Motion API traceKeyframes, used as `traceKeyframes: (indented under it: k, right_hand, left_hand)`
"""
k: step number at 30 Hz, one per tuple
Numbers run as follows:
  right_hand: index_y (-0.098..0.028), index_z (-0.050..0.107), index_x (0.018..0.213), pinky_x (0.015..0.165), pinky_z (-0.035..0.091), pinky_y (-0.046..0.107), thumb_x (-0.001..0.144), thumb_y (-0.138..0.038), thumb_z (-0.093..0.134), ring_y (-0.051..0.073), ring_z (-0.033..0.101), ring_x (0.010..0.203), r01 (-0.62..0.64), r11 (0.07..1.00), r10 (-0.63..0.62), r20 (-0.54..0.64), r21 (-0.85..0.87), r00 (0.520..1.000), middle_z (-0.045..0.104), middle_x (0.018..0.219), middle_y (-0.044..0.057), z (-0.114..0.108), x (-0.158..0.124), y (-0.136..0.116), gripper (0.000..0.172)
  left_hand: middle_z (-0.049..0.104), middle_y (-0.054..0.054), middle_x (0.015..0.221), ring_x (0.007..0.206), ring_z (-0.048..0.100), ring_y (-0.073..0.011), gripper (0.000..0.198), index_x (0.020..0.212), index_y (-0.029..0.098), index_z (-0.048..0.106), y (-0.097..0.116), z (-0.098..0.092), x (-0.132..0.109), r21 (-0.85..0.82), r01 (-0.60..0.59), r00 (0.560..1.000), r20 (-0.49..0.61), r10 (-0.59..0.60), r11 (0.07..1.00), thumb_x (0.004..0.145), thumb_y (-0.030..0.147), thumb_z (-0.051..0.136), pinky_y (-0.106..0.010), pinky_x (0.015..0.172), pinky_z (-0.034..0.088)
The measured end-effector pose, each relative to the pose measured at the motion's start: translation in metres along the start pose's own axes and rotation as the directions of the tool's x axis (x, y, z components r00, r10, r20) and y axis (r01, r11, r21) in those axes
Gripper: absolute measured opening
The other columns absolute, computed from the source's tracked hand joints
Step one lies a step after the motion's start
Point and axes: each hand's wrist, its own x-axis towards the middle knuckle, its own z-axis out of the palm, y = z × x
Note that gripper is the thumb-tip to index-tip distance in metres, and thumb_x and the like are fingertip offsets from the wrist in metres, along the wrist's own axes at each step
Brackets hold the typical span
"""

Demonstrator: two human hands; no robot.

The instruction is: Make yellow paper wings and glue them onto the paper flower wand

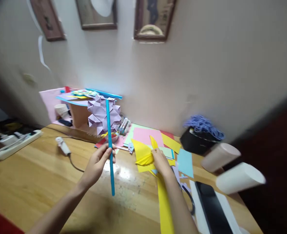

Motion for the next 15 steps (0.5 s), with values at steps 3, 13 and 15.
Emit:
traceKeyframes:
  k: [3,13,15]
  right_hand:
    - [-0.011,0.057,0.11,0.093,0.037,0.043,0.081,-0.008,0.039,0.03,0.051,0.107,0.064,0.998,-0.064,-0.032,0.008,0.997,0.056,0.111,0.019,0.002,0.006,-0.039,0.035]
    - [-0.013,0.054,0.114,0.084,0.043,0.036,0.083,-0.039,0.051,0.027,0.059,0.1,0.182,0.843,-0.263,0.092,0.507,0.96,0.063,0.107,0.016,0.109,0.053,-0.305,0.041]
    - [-0.008,0.057,0.109,0.087,0.04,0.04,0.083,-0.042,0.051,0.033,0.055,0.106,0.16,0.862,-0.222,0.074,0.481,0.972,0.061,0.109,0.022,0.133,0.067,-0.343,0.044]
  left_hand:
    - [0.05,0.002,0.072,0.055,0.052,-0.0076,0.023,0.094,0.018,0.057,0.008,-0.043,-0.026,-0.001,-0.008,0.99,-0.14,0.008,1.0,0.089,0.037,0.046,-0.02,0.054,0.045]
    - [0.037,0.007,0.058,0.042,0.033,-0.0044,0.028,0.099,0.02,0.049,-0.02,-0.157,-0.088,0.094,-0.064,0.734,-0.67,0.111,0.994,0.091,0.044,0.038,-0.014,0.037,0.026]
    - [0.035,0.008,0.057,0.038,0.031,-0.0039,0.03,0.1,0.02,0.048,-0.029,-0.172,-0.093,0.103,-0.036,0.693,-0.714,0.099,0.994,0.091,0.046,0.038,-0.014,0.035,0.025]
